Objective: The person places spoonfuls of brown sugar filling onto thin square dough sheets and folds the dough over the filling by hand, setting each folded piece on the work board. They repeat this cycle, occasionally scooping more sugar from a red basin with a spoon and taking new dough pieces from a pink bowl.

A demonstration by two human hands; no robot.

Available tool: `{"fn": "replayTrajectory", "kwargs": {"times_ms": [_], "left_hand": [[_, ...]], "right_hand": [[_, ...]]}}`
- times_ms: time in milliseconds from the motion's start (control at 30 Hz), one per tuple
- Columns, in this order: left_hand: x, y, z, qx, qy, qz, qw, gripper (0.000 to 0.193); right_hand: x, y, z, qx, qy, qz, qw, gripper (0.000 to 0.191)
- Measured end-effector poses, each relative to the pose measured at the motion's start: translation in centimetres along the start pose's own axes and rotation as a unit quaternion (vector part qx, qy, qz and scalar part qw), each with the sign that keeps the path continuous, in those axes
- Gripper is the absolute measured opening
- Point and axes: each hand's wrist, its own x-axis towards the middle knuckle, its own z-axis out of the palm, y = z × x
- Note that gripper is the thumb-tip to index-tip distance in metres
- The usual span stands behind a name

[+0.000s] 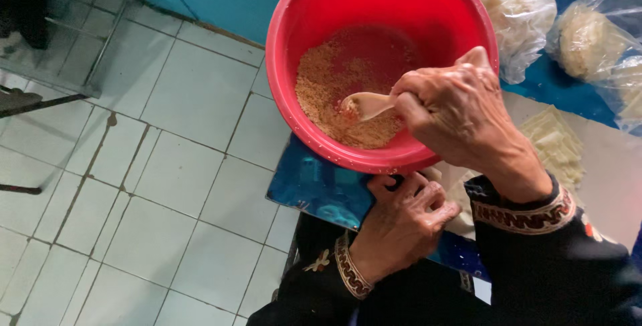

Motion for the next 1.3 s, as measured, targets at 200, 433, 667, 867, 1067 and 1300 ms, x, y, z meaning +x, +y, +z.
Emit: {"fn": "replayTrajectory", "kwargs": {"times_ms": [200,433,667,867,1067,1300], "left_hand": [[0.1,0.3,0.4,0.039,0.021,0.025,0.999,0.023],[-0.1,-0.3,0.6,0.052,0.046,0.046,0.997,0.023],[-0.1,-0.1,1.2,0.046,0.065,0.050,0.996,0.023],[0.9,0.6,2.0,0.053,0.096,0.047,0.993,0.014],[0.7,0.6,1.8,0.044,0.076,0.043,0.995,0.020],[0.5,0.5,1.7,0.011,0.069,0.047,0.996,0.023]], "right_hand": [[-3.4,1.0,-2.7,-0.092,0.063,0.045,0.993,0.027],[-7.6,3.2,-4.8,0.024,0.082,0.145,0.986,0.022],[-17.4,5.6,-4.5,0.079,0.099,0.182,0.975,0.018],[-21.8,5.6,-1.5,-0.028,0.093,0.162,0.982,0.015],[-22.6,4.2,0.2,-0.108,0.131,0.104,0.980,0.020],[-23.8,3.7,0.7,-0.149,0.155,0.099,0.972,0.025]]}}
